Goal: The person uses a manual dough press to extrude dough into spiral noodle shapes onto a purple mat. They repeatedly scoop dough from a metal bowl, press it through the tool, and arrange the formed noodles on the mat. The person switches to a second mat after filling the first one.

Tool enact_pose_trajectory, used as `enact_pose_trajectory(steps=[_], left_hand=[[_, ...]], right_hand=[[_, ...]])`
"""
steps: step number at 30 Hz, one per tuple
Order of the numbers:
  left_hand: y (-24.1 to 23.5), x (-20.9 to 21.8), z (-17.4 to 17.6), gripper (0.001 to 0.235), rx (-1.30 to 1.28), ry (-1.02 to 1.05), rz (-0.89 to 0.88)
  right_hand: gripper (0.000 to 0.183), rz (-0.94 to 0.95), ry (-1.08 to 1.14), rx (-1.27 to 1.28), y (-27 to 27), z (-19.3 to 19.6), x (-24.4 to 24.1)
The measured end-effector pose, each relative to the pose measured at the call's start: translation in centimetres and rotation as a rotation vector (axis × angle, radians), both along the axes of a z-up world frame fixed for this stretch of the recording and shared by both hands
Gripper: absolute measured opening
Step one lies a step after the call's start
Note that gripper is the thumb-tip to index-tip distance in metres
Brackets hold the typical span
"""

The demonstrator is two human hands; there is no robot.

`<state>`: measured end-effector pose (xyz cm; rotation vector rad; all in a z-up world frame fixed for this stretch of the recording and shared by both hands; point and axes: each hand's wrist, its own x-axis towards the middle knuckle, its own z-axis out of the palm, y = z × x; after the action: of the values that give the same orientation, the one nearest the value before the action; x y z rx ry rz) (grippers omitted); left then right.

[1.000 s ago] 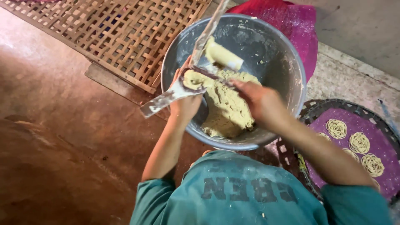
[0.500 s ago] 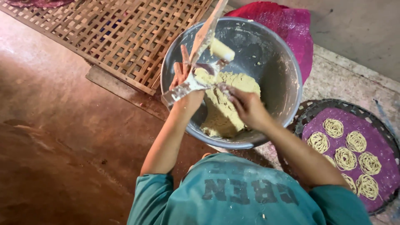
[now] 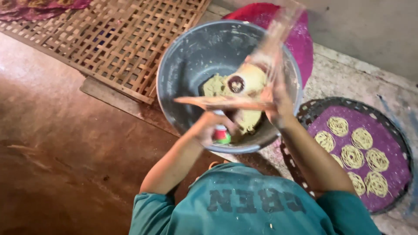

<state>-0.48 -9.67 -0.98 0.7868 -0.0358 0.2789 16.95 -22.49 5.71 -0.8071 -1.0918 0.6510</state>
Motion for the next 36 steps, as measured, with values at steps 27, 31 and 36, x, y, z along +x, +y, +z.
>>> enact_pose_trajectory(steps=[27, 31, 36], left_hand=[[-20.2, 14.6, 1.9, 0.066, 1.174, 0.306, -0.471], [-21.1, 24.8, -3.3, 0.064, 1.003, 0.007, -0.489], [-15.8, 35.6, -13.6, 0.072, 1.537, 0.593, 0.185]], right_hand=[[0.092, 0.254, 0.201, -0.753, -36.4, -1.3, 4.6], [0.105, -0.142, 0.291, -0.753, -45.1, -9.7, 3.7], [0.100, -0.690, 0.247, -0.776, -56.2, -15.7, 3.1]])
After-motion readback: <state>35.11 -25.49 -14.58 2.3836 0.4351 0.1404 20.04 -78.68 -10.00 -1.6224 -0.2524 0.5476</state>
